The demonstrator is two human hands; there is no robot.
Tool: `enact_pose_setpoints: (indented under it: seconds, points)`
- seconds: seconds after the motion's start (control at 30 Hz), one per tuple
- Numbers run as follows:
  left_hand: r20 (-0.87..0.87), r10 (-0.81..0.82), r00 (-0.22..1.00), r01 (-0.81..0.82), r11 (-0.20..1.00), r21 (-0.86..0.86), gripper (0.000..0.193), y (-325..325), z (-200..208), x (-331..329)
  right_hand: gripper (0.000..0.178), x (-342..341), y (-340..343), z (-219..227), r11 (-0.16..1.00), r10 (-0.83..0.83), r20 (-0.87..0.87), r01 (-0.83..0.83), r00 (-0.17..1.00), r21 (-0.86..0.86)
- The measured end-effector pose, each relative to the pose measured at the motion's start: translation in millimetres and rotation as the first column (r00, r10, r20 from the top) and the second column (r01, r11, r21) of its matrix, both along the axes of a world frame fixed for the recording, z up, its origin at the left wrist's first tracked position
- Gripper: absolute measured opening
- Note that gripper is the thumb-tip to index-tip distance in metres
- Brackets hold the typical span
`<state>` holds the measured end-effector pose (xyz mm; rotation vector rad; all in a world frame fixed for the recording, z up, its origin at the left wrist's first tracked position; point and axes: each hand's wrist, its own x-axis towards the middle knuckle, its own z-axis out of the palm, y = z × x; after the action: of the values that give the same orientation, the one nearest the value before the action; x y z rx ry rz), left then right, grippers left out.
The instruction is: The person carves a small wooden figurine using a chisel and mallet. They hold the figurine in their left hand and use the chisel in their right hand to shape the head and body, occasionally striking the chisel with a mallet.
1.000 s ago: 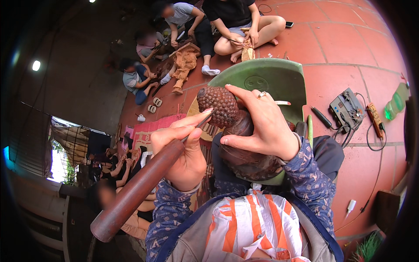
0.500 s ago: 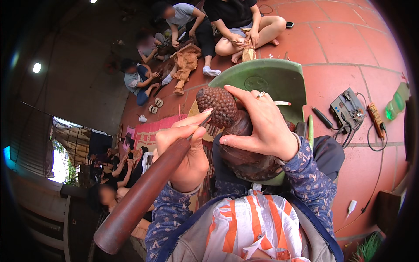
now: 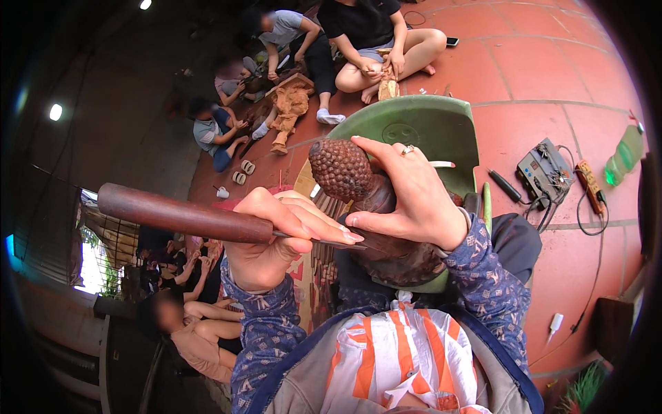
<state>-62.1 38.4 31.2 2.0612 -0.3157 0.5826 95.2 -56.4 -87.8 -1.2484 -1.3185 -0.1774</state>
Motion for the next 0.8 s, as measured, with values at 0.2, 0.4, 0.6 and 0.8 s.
enact_pose_setpoints:
  seconds: [0.2,0.4,0.6,0.8]
  points:
    - [-0.091,0.106,0.990,-0.116,0.987,-0.114,0.023,4.5,-7.1,-18.1,0.080,-0.8,2.4,-1.9,0.999,0.005,-0.014,-0.004,1.000,0.037]
    - [-0.215,0.175,0.961,-0.205,0.971,-0.124,0.027,6.1,-16.7,-41.8,0.085,0.1,-8.8,3.1,0.996,0.068,-0.089,-0.063,0.994,0.066]
    - [-0.384,-0.146,0.912,0.273,0.914,0.300,0.023,6.4,-30.2,-24.8,0.064,-29.2,-52.7,14.4,0.859,0.508,-0.306,-0.451,0.805,0.242]
    - [-0.363,-0.183,0.914,0.255,0.953,0.163,0.015,13.8,-37.7,-21.4,0.035,-25.8,-75.9,16.9,0.854,0.519,-0.266,-0.486,0.812,0.185]
